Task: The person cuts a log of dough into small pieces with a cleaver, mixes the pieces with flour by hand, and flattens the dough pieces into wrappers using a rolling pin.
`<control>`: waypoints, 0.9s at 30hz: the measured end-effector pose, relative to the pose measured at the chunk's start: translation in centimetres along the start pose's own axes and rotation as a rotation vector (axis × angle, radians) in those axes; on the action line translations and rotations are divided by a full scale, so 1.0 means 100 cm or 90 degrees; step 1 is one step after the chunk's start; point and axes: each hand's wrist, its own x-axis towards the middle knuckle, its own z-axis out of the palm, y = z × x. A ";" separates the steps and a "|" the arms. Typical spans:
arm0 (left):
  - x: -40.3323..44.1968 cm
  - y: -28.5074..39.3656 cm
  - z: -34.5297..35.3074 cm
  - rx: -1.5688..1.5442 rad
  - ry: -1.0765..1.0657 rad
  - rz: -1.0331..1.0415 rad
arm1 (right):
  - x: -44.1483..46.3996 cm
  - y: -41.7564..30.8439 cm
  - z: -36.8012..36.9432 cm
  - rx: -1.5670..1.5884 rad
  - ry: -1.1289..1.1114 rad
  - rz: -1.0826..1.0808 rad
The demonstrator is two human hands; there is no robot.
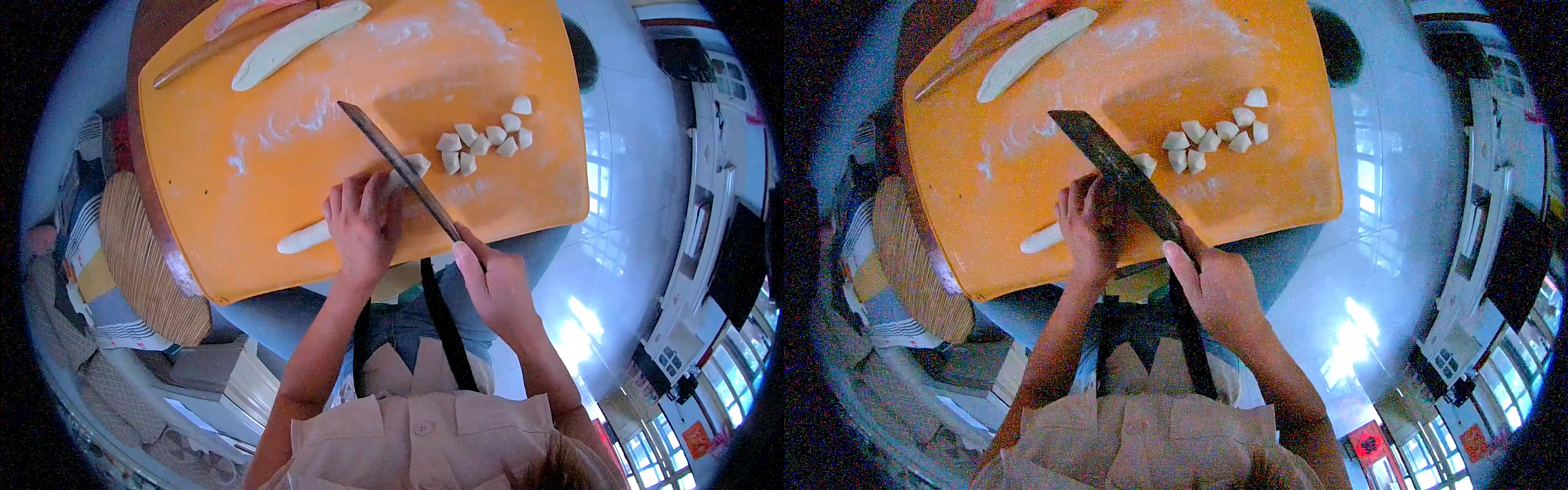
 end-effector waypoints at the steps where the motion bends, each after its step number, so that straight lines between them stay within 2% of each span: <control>1: -0.001 0.000 0.001 0.002 0.001 -0.013 | 0.003 0.002 0.003 0.005 0.019 -0.012; 4: -0.009 -0.004 -0.002 0.033 0.005 -0.023 | 0.007 0.008 0.003 -0.001 0.030 0.003; 7: -0.017 -0.006 -0.008 0.052 0.006 0.006 | 0.004 0.021 -0.001 0.061 -0.023 0.111; 10: -0.030 -0.006 -0.010 0.017 -0.004 0.016 | -0.018 0.008 0.000 0.084 -0.040 0.118; 11: -0.031 -0.005 -0.009 -0.004 -0.005 0.021 | -0.027 0.009 0.004 0.074 -0.014 0.036; 15: -0.034 -0.001 -0.015 -0.011 -0.019 0.030 | -0.040 0.006 0.011 -0.008 -0.033 -0.009; 27: -0.037 -0.006 -0.011 0.003 -0.022 0.024 | -0.016 0.004 0.014 0.016 -0.014 0.034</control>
